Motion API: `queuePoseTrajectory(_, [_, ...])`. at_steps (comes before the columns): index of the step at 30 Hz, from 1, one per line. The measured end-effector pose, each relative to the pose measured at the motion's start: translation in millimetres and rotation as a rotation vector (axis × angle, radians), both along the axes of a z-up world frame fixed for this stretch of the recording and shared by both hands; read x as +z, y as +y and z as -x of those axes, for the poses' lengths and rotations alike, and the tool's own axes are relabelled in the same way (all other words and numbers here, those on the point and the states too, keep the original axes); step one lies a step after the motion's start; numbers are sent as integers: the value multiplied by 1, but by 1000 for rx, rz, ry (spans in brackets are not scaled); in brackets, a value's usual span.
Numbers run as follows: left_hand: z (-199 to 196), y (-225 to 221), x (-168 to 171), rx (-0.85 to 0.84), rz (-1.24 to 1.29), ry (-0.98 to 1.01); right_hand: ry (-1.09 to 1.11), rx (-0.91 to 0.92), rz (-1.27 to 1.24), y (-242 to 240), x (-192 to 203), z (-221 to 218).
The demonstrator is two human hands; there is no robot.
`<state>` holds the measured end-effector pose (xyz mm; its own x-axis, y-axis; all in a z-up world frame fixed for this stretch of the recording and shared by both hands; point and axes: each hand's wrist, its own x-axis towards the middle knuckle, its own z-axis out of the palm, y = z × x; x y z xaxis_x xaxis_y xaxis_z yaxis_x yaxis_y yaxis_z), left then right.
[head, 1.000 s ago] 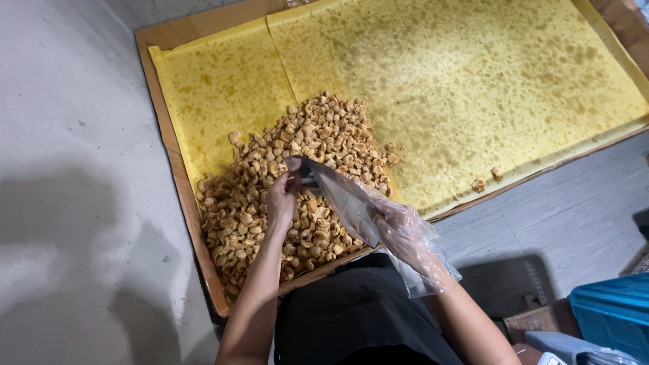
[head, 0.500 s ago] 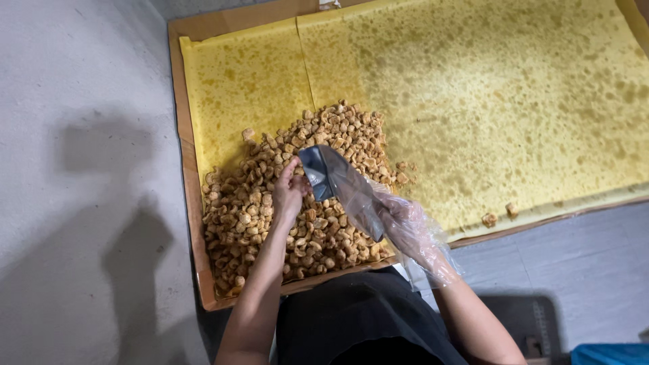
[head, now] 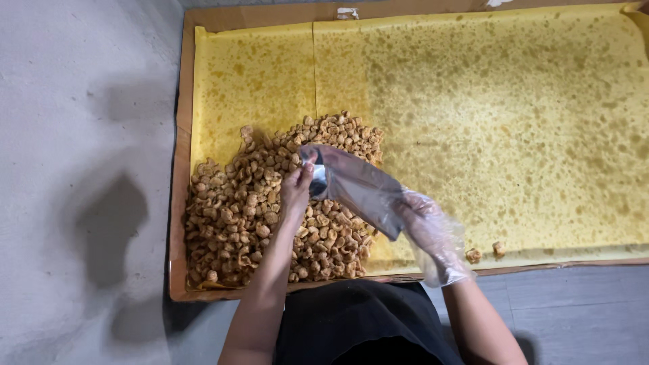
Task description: The person scoops small fried snacks from a large yellow tray into clear plastic bags, weighs each bag on a digital scale, and places the sealed bags into a blue basket. The process is repeated multiple times.
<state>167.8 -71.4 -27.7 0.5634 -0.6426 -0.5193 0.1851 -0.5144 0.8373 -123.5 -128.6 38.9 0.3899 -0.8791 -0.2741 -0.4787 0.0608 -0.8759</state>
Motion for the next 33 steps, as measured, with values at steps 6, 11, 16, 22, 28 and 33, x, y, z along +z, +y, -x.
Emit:
queuePoseTrajectory(6, [-10,4,-9,-147,177,42,-328,-172,-365,-55,-16,42])
queuePoseTrajectory(11, [-18,3,22,-246,-144,-85,-139,-25,24,-67,-3,17])
queuePoseTrajectory(16, [4,8,76,-638,474,-715,244,449,497,-55,22,-77])
queuePoseTrajectory(22, [2,-15,94,-753,-88,-912,313,679,406,-42,34,-133])
queuePoseTrajectory(28, [-85,9,112,-668,-88,-883,-816,421,-704,-115,-8,-155])
queuePoseTrajectory(33, [-121,8,112,-549,-191,-623,437,222,-221,-218,-74,-222])
